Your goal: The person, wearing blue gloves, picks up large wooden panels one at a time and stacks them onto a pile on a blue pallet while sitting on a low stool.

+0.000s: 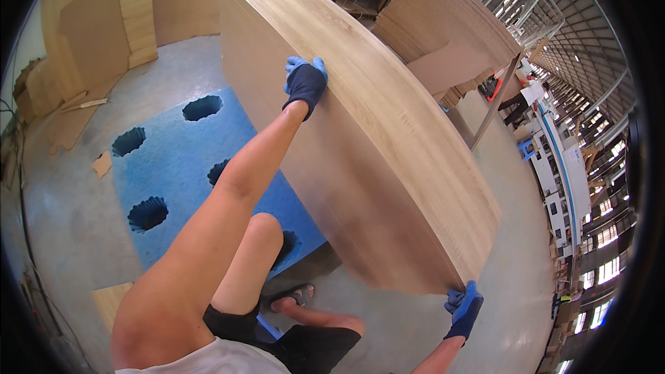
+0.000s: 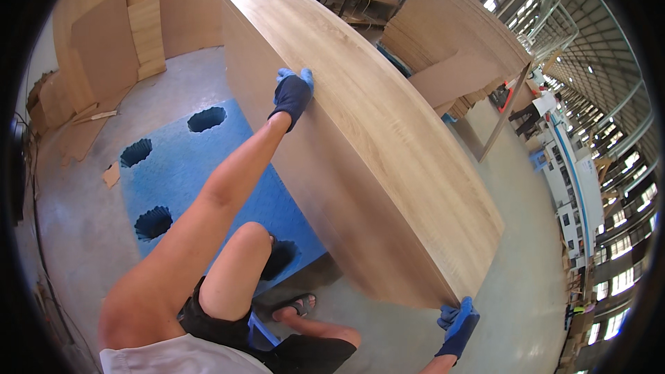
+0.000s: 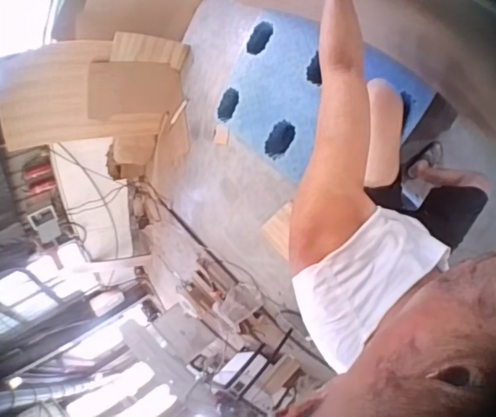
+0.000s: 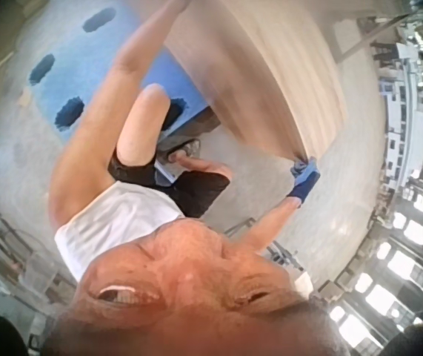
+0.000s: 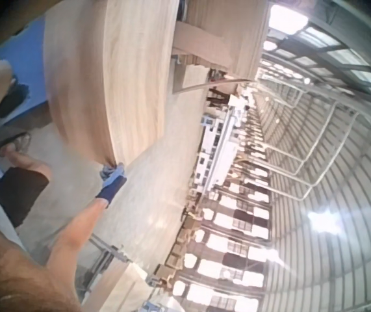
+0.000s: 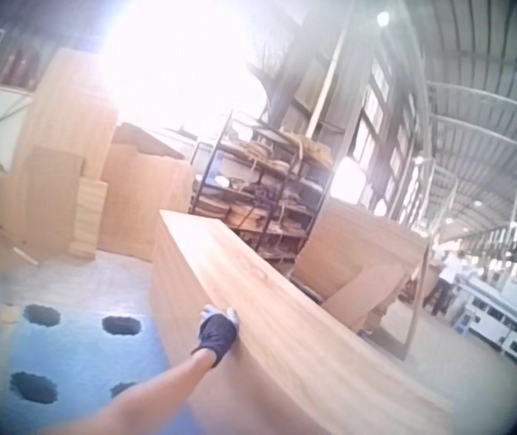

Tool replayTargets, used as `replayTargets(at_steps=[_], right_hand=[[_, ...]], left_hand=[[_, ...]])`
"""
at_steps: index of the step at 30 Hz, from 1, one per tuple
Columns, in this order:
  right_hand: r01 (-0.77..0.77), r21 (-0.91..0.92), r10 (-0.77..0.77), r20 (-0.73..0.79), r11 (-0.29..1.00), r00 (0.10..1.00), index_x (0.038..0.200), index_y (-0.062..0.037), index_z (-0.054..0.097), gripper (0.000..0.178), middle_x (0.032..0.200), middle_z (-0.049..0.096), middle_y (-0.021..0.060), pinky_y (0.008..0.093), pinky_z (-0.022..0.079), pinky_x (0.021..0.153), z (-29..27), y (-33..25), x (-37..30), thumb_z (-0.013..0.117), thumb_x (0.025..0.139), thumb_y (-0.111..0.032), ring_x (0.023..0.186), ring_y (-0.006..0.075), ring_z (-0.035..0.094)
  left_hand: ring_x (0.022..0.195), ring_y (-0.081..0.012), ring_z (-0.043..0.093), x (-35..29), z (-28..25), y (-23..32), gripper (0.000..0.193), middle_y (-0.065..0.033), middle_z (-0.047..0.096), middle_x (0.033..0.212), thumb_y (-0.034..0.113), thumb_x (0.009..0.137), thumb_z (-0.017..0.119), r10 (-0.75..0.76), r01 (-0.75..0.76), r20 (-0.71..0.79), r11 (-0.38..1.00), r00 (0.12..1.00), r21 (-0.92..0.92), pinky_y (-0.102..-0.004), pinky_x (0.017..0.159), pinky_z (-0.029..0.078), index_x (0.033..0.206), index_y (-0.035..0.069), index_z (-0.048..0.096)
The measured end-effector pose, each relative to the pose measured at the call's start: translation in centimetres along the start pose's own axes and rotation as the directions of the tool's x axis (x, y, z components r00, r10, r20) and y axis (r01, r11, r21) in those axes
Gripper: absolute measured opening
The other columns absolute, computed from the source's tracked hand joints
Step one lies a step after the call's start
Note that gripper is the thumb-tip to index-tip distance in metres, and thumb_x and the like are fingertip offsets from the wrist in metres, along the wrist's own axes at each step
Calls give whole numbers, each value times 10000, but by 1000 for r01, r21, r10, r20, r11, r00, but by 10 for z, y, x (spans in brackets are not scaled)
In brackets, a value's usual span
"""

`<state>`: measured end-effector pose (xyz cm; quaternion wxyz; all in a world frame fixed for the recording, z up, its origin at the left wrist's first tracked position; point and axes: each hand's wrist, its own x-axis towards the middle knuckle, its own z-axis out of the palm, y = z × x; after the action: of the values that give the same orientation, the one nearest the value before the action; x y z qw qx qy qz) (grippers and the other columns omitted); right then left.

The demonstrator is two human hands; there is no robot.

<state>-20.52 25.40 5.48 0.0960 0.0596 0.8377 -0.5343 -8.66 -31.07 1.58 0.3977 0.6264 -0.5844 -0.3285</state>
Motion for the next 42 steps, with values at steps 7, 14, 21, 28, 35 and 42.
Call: replayTargets(at_steps=[7, 14, 21, 28, 35, 42], right_hand=[[48, 52, -47, -17, 998, 999, 648, -5, 485, 389, 522, 493, 113, 297, 403, 384, 9, 0, -8, 426, 831, -344, 426, 175, 454], [90, 13, -89, -65, 996, 994, 633, -4, 518, 338, 571, 567, 155, 337, 466, 359, 0, 1, 0, 471, 777, -306, 429, 232, 563], [29, 168, -30, 3, 985, 1000, 640, 16, 453, 267, 514, 519, 150, 300, 414, 312, -6, 0, 4, 465, 774, -214, 362, 180, 486], [125, 310, -114, -52, 943, 992, 771, 6, 483, 330, 573, 550, 142, 279, 423, 343, -4, 16, 2, 453, 843, -314, 385, 158, 497], [70, 742, -97, -7, 667, 995, 1054, -13, 500, 420, 799, 619, 142, 290, 480, 517, -19, 77, -19, 439, 859, -379, 551, 155, 568], [55, 714, 143, -215, 698, 966, 1145, -51, 482, 418, 971, 593, 120, 332, 471, 696, -104, 194, -123, 464, 821, -315, 755, 192, 577]], left_hand=[[971, -349, 528, 9, 3, -2, 656, -241, 487, 1084, 459, 774, 472, 5, -7, 29, 998, 1000, 62, -443, 793, 423, 1133, -75, 344], [819, -401, 565, 26, 16, -18, 515, -298, 570, 796, 396, 842, 344, 377, -380, 47, 917, 925, 120, -444, 744, 441, 805, -71, 558], [837, -392, 564, 47, 25, -24, 629, -274, 575, 792, 470, 846, 270, 390, -404, 109, 870, 914, 283, -442, 731, 419, 780, -52, 616], [898, -373, 552, 66, 36, -35, 686, -277, 575, 877, 549, 826, 281, 323, -350, 153, 916, 934, 199, -413, 753, 415, 881, -53, 606], [967, -259, 500, -44, -12, -44, 597, -122, 515, 1077, 522, 772, 489, 12, 223, 576, 915, 817, -336, -409, 798, 378, 1155, 64, 481], [802, -198, 528, -278, -46, -103, 363, -59, 563, 908, 356, 803, 527, 198, 341, 886, 870, 419, -355, -339, 700, 416, 1035, 78, 558]])
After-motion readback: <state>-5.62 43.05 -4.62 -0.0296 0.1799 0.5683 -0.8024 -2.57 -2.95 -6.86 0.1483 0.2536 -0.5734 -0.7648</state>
